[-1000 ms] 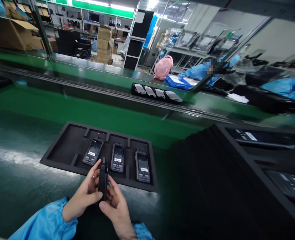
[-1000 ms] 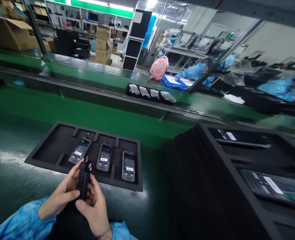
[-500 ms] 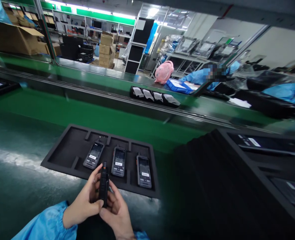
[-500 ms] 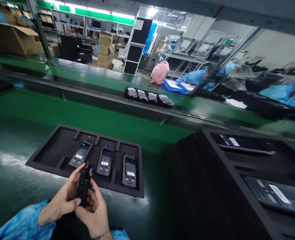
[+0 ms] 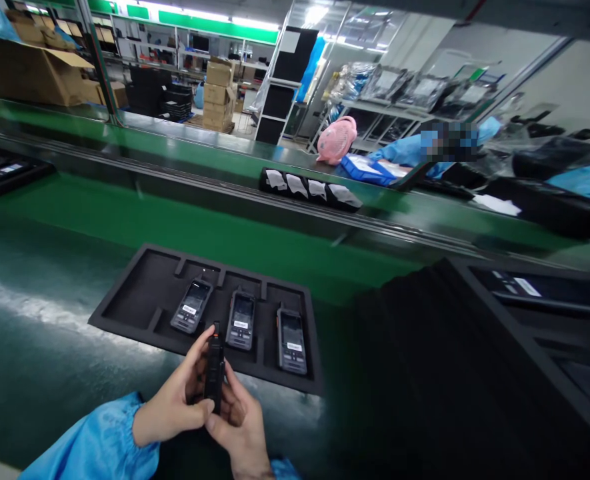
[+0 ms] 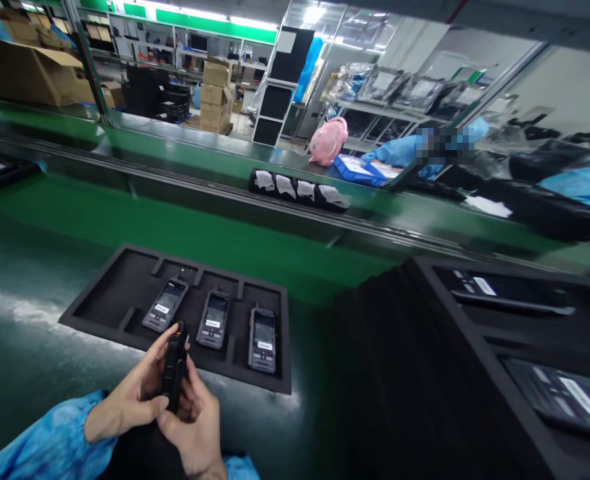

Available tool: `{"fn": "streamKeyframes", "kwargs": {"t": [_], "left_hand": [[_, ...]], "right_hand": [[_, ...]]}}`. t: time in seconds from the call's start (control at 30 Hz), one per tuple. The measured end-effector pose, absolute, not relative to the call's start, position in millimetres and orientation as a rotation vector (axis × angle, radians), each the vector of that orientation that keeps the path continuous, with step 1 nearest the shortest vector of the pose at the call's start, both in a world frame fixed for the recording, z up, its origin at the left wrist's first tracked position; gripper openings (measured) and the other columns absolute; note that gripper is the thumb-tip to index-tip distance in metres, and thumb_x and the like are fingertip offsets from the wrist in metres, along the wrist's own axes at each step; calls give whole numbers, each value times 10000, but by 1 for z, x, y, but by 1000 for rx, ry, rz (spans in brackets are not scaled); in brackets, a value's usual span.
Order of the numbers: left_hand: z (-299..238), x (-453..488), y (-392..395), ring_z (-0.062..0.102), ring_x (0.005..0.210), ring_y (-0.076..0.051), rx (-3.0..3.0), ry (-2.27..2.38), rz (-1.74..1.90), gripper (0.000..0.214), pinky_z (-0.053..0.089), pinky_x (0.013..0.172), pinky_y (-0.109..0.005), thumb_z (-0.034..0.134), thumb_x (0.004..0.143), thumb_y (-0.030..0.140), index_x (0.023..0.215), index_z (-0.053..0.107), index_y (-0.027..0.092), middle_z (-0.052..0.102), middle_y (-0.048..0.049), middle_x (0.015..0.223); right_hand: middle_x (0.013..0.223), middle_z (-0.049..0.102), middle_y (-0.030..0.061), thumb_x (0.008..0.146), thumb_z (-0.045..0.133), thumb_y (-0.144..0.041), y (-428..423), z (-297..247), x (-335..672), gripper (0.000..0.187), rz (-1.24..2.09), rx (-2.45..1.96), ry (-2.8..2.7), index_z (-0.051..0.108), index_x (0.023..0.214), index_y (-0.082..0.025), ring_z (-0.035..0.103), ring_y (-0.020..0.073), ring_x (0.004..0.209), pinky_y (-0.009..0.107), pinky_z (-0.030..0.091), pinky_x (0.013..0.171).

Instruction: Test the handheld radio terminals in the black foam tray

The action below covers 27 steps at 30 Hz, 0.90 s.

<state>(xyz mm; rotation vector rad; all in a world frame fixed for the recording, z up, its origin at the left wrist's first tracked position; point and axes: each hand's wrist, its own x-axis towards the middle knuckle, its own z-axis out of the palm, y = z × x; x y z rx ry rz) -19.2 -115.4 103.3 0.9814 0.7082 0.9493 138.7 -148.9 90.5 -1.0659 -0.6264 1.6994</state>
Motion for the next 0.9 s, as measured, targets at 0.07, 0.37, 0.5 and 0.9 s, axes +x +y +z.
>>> {"fn": "streamKeyframes", "kwargs": {"t": [0.07, 0.37, 0.5, 0.9], "left_hand": [[106, -19, -116, 730, 1145, -317, 953, 715, 941, 1171, 590, 1059, -486, 918, 834, 604, 1771, 264, 344, 613, -183, 1517], [114, -20, -115, 700, 1252, -356, 911, 696, 943, 1151, 573, 1093, -516, 929, 843, 543, 1769, 270, 366, 604, -173, 1520], [115, -20, -114, 737, 1099, -293, 905, 695, 954, 1136, 611, 1025, -491, 932, 843, 527, 1764, 282, 389, 625, -154, 1477], [121, -28, -107, 704, 1179, -304, 826, 765, 949, 1053, 605, 1008, -415, 894, 905, 501, 1760, 284, 422, 625, -100, 1455]], "right_hand": [[1319, 862, 139, 520, 1042, -433, -148, 93, 137, 980, 1688, -1051, -628, 736, 1440, -290, 833, 405, 1199, 518, 658, 1040], [1406, 819, 131, 631, 1031, -403, -143, 134, 138, 835, 1711, -1028, -663, 768, 1417, -303, 761, 399, 1345, 553, 603, 1145], [1417, 817, 120, 690, 1005, -468, -145, 132, 135, 825, 1680, -1002, -681, 742, 1456, -309, 759, 382, 1353, 537, 602, 1154], [1318, 860, 28, 664, 1003, -368, -143, 120, 140, 808, 1758, -973, -664, 753, 1431, -413, 788, 339, 1305, 482, 594, 1169]]}}
